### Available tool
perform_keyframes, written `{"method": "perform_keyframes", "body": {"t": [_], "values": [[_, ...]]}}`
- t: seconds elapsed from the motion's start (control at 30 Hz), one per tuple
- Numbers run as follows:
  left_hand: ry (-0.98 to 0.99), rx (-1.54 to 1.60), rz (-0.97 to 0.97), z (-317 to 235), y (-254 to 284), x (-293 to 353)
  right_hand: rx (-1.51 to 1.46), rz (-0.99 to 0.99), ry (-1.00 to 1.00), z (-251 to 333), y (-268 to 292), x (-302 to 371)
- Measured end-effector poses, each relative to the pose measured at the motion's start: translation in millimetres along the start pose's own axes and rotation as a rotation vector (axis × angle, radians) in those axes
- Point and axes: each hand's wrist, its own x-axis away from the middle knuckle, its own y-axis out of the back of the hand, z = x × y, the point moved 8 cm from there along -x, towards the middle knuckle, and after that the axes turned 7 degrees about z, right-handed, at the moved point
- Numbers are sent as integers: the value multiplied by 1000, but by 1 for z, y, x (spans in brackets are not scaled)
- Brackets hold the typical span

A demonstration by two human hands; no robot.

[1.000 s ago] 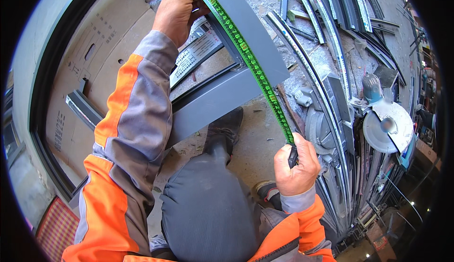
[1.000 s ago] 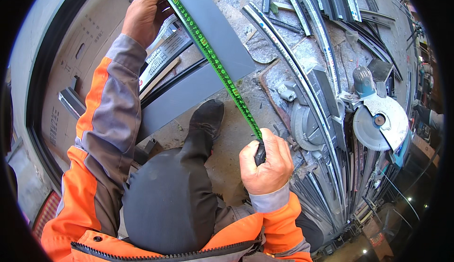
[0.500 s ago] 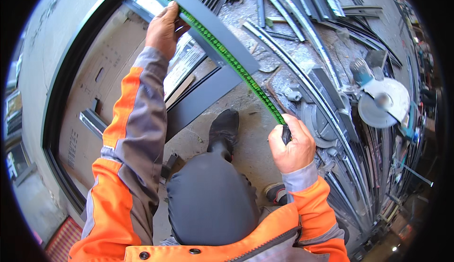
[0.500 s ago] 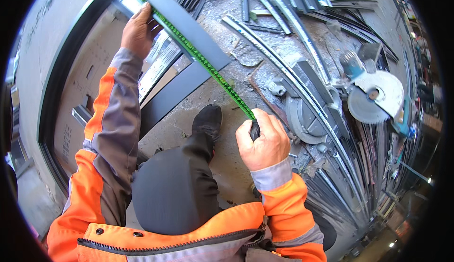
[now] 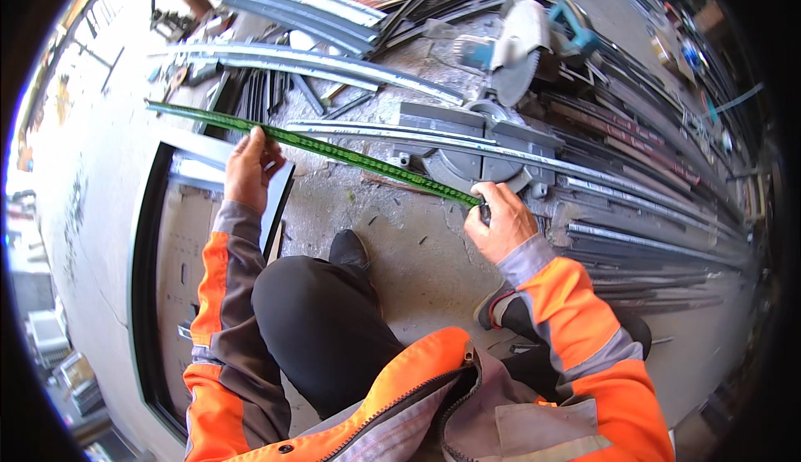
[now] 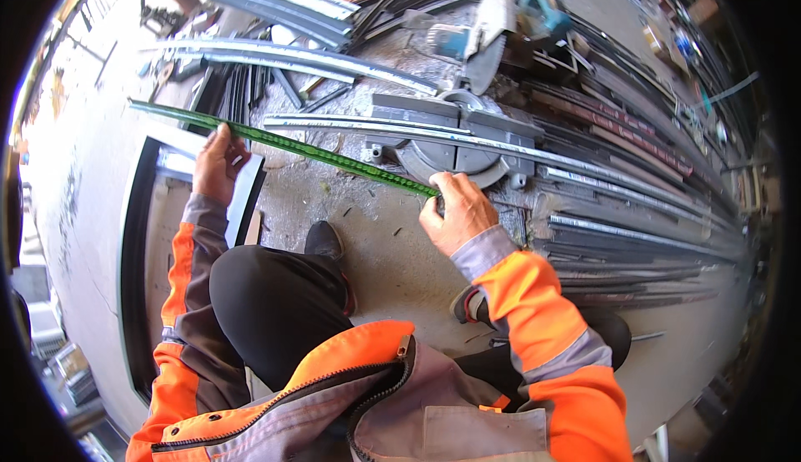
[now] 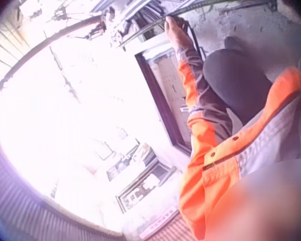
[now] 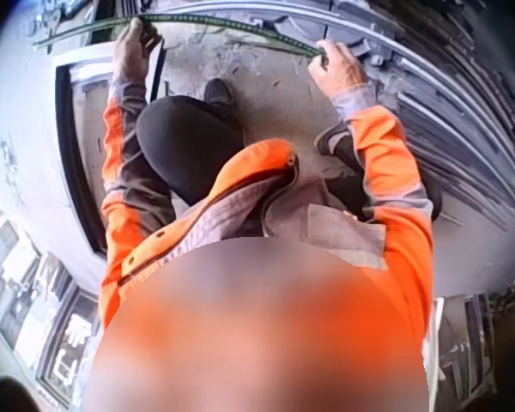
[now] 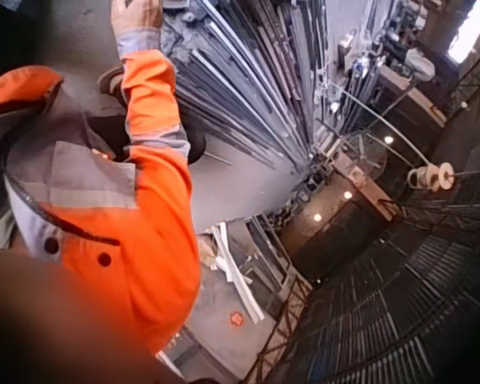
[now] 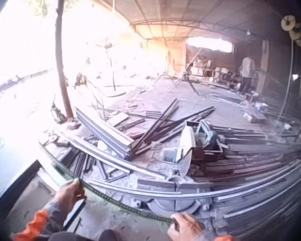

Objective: The person measures and marks metal profiles with a tape measure and marker, then cuts them to length using a miter saw. The cut pieces are placed into a window frame assembly on the floor.

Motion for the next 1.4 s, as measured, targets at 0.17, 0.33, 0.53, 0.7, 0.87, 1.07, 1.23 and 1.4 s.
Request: {"method": "perform_keyframes", "body": {"t": [0.17, 0.33, 0.53, 0.7, 0.87, 1.07, 1.23, 1.4], "values": [[209, -350, 230, 23, -81, 10, 5, -24, -83, -92, 34, 22], [129, -578, 424, 32, -143, 3, -1, 43, -217, -173, 56, 30], [-208, -826, 545, 50, -232, -40, -1, 87, -204, -238, 53, 20], [-433, -1187, 606, 88, -290, -82, -33, 197, -217, -285, 33, -3], [-430, -1429, 631, 144, -284, -130, -24, 294, -182, -321, 15, -42], [-137, -1596, 786, 176, -282, -165, -1, 367, -144, -348, 12, -80], [-48, -1730, 883, 189, -277, -168, -19, 400, -135, -360, 10, -81], [-66, -1806, 917, 193, -273, -160, -36, 419, -147, -352, 6, -69]]}}
